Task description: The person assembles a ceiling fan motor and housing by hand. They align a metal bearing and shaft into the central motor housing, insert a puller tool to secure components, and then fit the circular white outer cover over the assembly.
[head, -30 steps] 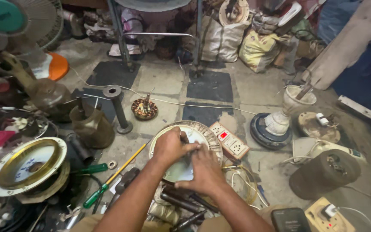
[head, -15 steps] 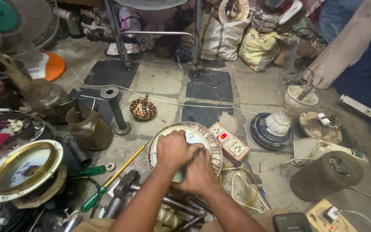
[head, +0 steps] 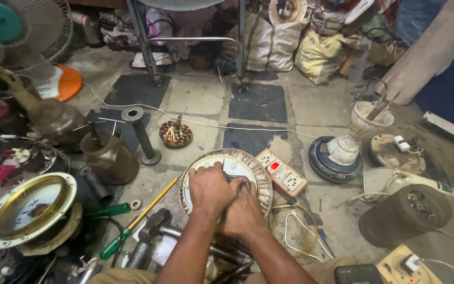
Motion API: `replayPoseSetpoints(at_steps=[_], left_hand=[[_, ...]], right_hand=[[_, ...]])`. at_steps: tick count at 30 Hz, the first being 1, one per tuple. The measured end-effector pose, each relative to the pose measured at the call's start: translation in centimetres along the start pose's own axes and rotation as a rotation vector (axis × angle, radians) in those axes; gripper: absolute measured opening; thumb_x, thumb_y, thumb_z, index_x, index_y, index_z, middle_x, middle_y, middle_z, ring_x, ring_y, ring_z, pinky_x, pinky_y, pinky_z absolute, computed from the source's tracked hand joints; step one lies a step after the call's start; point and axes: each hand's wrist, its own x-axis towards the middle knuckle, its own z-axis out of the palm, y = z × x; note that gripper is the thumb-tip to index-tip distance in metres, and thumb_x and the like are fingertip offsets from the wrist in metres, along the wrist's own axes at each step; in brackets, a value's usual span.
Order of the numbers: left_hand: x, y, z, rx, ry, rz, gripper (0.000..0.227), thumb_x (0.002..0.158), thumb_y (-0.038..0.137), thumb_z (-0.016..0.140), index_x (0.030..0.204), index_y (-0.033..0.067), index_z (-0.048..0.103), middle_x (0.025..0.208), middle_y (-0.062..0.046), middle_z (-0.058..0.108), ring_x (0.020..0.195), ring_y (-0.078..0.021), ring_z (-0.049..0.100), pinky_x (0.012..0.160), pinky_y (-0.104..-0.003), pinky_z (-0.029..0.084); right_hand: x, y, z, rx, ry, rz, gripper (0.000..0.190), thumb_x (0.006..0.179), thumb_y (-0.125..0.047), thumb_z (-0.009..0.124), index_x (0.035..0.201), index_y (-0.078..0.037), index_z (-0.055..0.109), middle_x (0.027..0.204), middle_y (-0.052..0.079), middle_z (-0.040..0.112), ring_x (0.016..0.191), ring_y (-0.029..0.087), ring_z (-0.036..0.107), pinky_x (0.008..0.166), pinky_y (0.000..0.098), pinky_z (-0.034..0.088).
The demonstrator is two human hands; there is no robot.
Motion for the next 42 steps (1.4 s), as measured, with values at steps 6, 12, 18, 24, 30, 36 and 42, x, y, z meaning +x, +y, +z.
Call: replayPoseSetpoints(at_steps=[6, 12, 18, 24, 30, 36, 42], left_hand=[[0.3, 0.8, 0.2, 0.025, 0.039, 0.008, 0.071, 0.079, 0.071, 0.068, 0.108, 0.0059, 0.068, 0.090, -0.015, 0.075, 0.098, -0.0318, 0.067, 0.095, -0.050, 0.038], [0.3, 0.7, -0.1, -0.001, 0.027, 0.002, 0.072, 0.078, 0.071, 0.068, 0.111, 0.0072, 0.067, 0.092, -0.015, 0.075, 0.100, -0.0322, 0.067, 0.099, -0.053, 0.036], [0.2, 0.6, 0.1, -0.021, -0.007, -0.052, 0.074, 0.079, 0.072, 0.068, 0.115, 0.0064, 0.066, 0.089, -0.016, 0.075, 0.097, -0.0339, 0.069, 0.099, -0.052, 0.037], [0.6, -0.9, 0.8, -0.130, 0.041, 0.069, 0.071, 0.077, 0.070, 0.072, 0.106, 0.0063, 0.070, 0.085, -0.017, 0.074, 0.091, -0.0343, 0.070, 0.099, -0.049, 0.042], [1.0, -2.0, 2.0, -0.188, 0.125, 0.165, 0.070, 0.072, 0.068, 0.077, 0.100, 0.0032, 0.072, 0.084, -0.018, 0.073, 0.093, -0.0348, 0.065, 0.090, -0.048, 0.044], [0.9, -1.2, 1.9, -0.170, 0.153, 0.089, 0.070, 0.071, 0.065, 0.078, 0.104, 0.0034, 0.071, 0.087, -0.017, 0.073, 0.098, -0.0326, 0.064, 0.090, -0.049, 0.042], [0.9, -1.6, 1.0, -0.173, 0.026, 0.088, 0.068, 0.074, 0.063, 0.077, 0.106, 0.0040, 0.069, 0.091, -0.018, 0.072, 0.101, -0.0357, 0.065, 0.086, -0.051, 0.050]], right_hand=[[0.0, 0.3, 0.7, -0.003, 0.067, -0.019, 0.075, 0.073, -0.044, 0.070, 0.137, -0.008, 0.055, 0.131, 0.037, 0.048, 0.131, 0.052, 0.040, 0.113, 0.0602, 0.019], [0.2, -0.4, 0.2, -0.010, -0.022, 0.074, 0.080, 0.078, -0.048, 0.069, 0.141, -0.002, 0.049, 0.136, 0.044, 0.039, 0.129, 0.051, 0.040, 0.114, 0.0597, 0.015], [0.1, -0.5, -0.4, -0.078, 0.010, 0.001, 0.083, 0.077, -0.050, 0.071, 0.140, -0.001, 0.049, 0.134, 0.044, 0.041, 0.130, 0.052, 0.039, 0.112, 0.0605, 0.020], [-0.3, -1.6, -1.5, 0.092, 0.048, 0.010, 0.098, 0.060, -0.059, 0.084, 0.134, -0.004, 0.054, 0.128, 0.031, 0.053, 0.130, 0.049, 0.041, 0.112, 0.0619, 0.022], [-0.3, -0.7, -0.8, 0.206, 0.179, -0.055, 0.086, 0.056, -0.054, 0.085, 0.122, -0.004, 0.063, 0.117, 0.027, 0.062, 0.122, 0.043, 0.053, 0.114, 0.0508, 0.030], [0.8, -0.6, -0.9, 0.161, 0.020, 0.049, 0.089, 0.057, -0.055, 0.083, 0.123, -0.001, 0.060, 0.112, 0.029, 0.061, 0.113, 0.042, 0.056, 0.115, 0.0496, 0.027], [0.9, -1.6, -0.3, 0.103, -0.102, 0.155, 0.076, 0.070, -0.055, 0.072, 0.127, -0.006, 0.061, 0.113, 0.027, 0.062, 0.116, 0.040, 0.055, 0.114, 0.0525, 0.027]])
